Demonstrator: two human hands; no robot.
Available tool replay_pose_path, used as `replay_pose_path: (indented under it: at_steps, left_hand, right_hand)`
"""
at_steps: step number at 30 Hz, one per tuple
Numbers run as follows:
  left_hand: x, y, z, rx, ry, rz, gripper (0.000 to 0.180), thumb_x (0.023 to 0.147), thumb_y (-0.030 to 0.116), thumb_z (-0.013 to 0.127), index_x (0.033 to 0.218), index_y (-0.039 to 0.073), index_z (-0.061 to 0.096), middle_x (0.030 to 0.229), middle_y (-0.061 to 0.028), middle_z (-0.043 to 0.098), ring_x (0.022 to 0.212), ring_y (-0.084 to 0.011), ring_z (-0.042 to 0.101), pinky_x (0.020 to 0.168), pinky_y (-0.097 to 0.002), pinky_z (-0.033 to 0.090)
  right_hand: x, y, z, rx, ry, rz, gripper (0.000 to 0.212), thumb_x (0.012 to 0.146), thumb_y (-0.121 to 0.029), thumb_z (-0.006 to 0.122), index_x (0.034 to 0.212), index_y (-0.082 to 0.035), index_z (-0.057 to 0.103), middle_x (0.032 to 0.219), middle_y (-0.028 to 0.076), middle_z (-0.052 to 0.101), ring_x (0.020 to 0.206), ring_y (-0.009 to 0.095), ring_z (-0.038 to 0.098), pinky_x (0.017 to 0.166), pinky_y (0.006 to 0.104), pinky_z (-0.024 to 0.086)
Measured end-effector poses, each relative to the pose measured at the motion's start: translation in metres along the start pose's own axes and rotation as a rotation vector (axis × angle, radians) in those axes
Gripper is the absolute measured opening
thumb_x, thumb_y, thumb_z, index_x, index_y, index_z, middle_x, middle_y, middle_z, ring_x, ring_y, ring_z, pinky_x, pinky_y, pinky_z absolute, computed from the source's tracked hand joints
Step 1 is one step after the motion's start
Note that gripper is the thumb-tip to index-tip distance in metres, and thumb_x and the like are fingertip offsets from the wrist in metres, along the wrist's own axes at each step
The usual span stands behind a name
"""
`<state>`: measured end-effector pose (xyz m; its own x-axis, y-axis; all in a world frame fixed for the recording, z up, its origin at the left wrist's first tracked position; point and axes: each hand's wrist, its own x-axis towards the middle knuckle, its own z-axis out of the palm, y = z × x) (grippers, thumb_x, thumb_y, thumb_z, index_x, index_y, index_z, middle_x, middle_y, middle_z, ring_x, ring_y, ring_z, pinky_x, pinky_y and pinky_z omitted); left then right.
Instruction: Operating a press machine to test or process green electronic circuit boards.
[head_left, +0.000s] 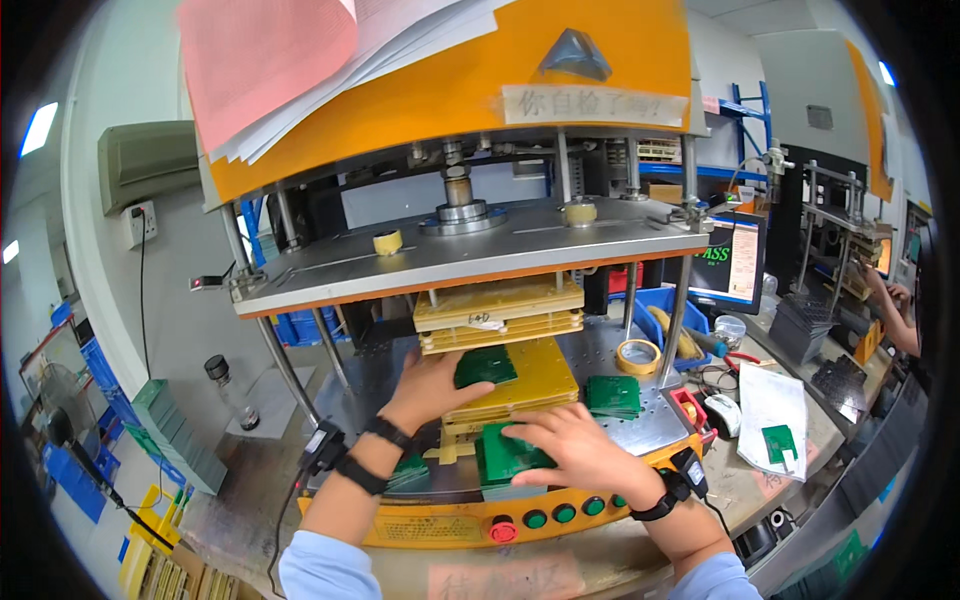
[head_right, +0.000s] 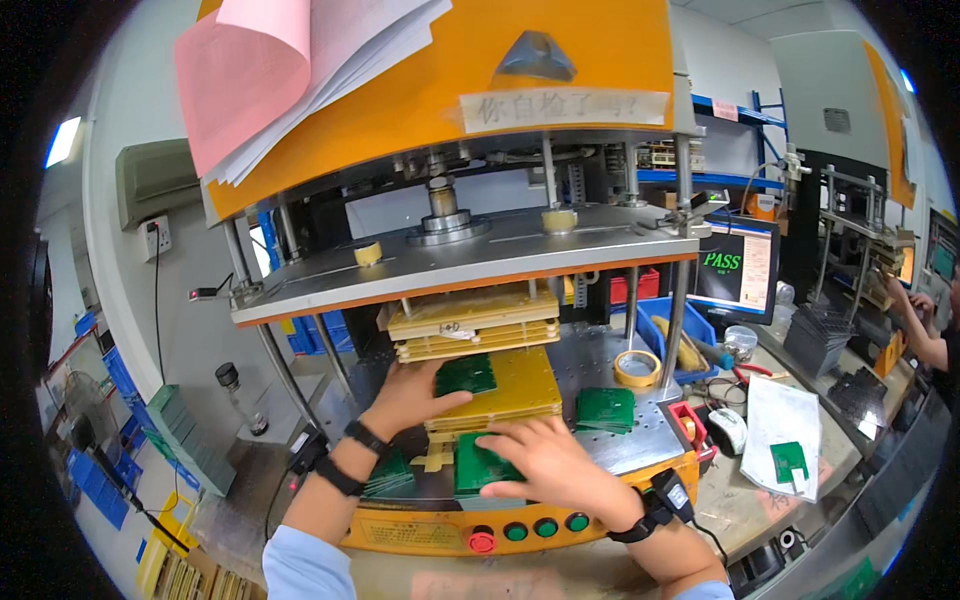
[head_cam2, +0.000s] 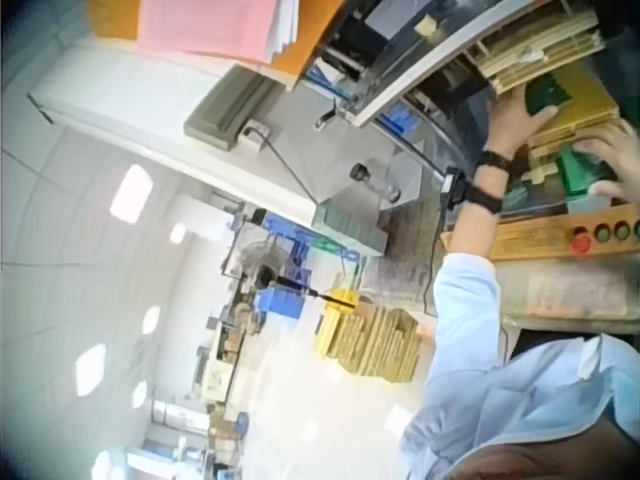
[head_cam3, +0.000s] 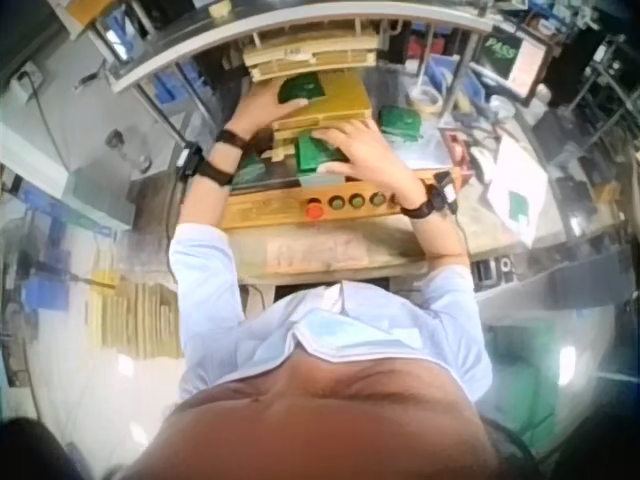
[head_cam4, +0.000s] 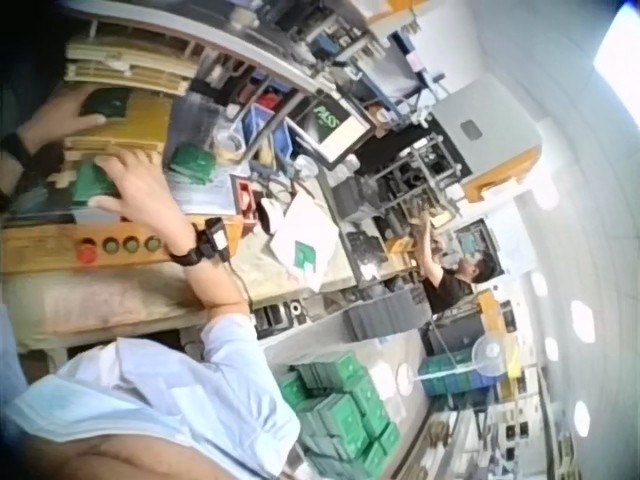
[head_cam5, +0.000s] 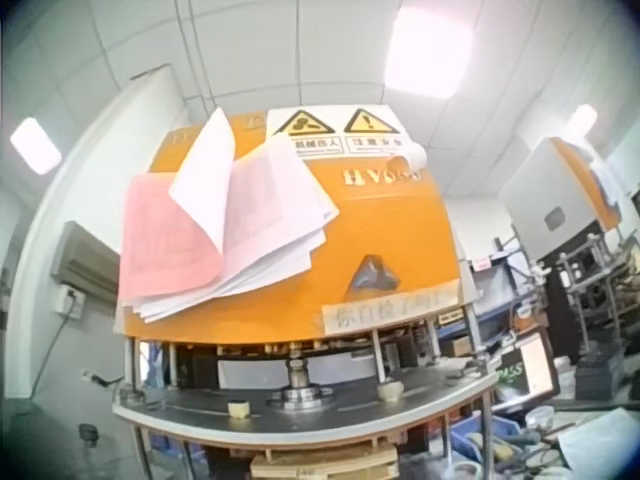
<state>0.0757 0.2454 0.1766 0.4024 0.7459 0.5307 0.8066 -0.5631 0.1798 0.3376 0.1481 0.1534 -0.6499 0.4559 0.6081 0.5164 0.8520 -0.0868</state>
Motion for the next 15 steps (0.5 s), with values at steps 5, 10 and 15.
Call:
replay_pose_path:
  at_steps: [5, 10, 15]
  left_hand:
    - [-0.103, -0.011, -0.054, 0.135, 0.116, -0.053, 0.060, 0.082, 0.050, 0.073, 0.124, 0.009, 0.058, 0.123, -0.0138, 0.060, 0.123, -0.0342, 0.051, 0.109, -0.0506, 0.031]
    - [-0.178, -0.023, -0.047, 0.318, -0.026, -0.129, 0.059, 0.083, 0.049, 0.072, 0.125, 0.010, 0.058, 0.131, -0.0128, 0.056, 0.131, -0.0348, 0.045, 0.114, -0.0578, 0.023]
    - [-0.220, 0.021, -0.036, 0.104, 0.185, -0.138, 0.040, 0.086, 0.034, 0.071, 0.117, 0.009, 0.062, 0.126, -0.0116, 0.059, 0.124, -0.0359, 0.049, 0.106, -0.0560, 0.033]
  right_hand:
    - [0.000, 0.020, -0.023, 0.016, -0.001, 0.055, 0.056, 0.084, -0.049, 0.072, 0.126, -0.013, 0.064, 0.134, 0.013, 0.058, 0.120, 0.033, 0.053, 0.100, 0.0442, 0.039]
    - [0.031, 0.049, -0.016, -0.023, 0.014, 0.100, 0.053, 0.085, -0.048, 0.071, 0.126, -0.016, 0.065, 0.136, 0.014, 0.057, 0.123, 0.035, 0.052, 0.102, 0.0469, 0.038]
    - [0.063, 0.091, 0.023, -0.035, -0.092, 0.162, 0.053, 0.087, -0.049, 0.069, 0.131, -0.019, 0.064, 0.144, 0.010, 0.051, 0.137, 0.032, 0.040, 0.112, 0.0461, 0.028]
